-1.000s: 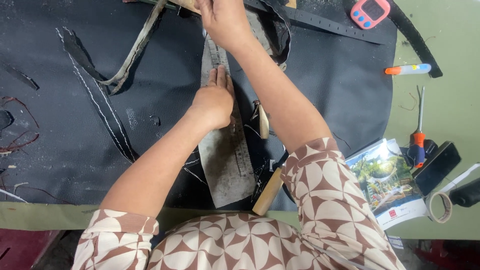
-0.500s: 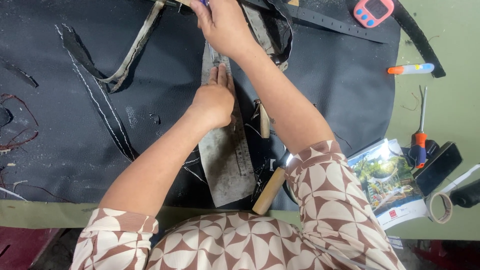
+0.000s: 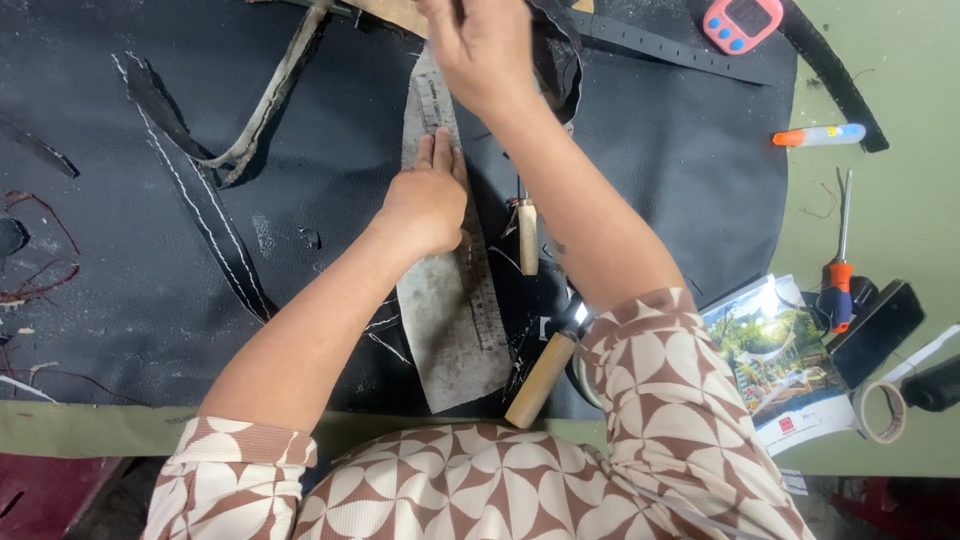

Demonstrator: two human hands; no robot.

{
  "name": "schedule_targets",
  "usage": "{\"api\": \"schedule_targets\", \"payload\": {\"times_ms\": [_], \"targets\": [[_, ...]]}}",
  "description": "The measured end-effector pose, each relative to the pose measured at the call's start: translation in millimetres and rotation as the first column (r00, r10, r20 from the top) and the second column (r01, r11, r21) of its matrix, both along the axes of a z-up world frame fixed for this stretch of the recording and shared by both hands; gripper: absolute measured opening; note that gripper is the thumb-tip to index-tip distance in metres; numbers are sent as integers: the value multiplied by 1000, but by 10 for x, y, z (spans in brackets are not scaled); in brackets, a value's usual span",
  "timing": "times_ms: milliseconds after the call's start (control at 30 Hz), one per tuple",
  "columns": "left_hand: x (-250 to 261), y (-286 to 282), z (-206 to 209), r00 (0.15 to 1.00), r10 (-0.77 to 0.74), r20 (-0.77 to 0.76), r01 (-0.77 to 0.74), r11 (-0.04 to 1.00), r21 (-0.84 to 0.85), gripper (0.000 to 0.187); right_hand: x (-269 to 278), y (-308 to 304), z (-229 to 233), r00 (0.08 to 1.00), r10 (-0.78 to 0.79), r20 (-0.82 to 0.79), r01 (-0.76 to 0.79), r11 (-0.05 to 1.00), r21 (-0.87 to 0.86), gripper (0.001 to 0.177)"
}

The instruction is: Marking a line on a piece of leather with a ruler and pen, then cutting it with scissors.

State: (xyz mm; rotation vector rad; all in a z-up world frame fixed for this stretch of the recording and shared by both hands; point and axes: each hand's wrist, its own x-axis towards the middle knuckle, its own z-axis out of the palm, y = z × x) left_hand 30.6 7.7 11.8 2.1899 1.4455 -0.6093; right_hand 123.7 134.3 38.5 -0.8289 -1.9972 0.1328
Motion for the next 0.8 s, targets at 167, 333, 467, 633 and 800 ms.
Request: {"api": "schedule_targets", "payload": {"times_ms": [167,333,467,633,800], "targets": [[6,-5,89,1000,-3,9,3,1000,-4,114,335,-402,293,974,51,222,-40,998,-55,16],[12,-31,339,999,18,-46,-23,996,-92,111,564,-943,194,846,274,457,62,802,-594,9],[-3,-54,333,999,45,20,-44,997,-56,100,805,-1514,64,840,252,480,145,749,-646,27],[11,-126,521,997,74,25,-73,995,-63,116,907,-2279,-51,808,236,540,203,749,-631,51],[-6,-113,335,998,52,44,-52,999,1,122,1042,-2689,-356,744,265,613,217,772,-597,71]]}}
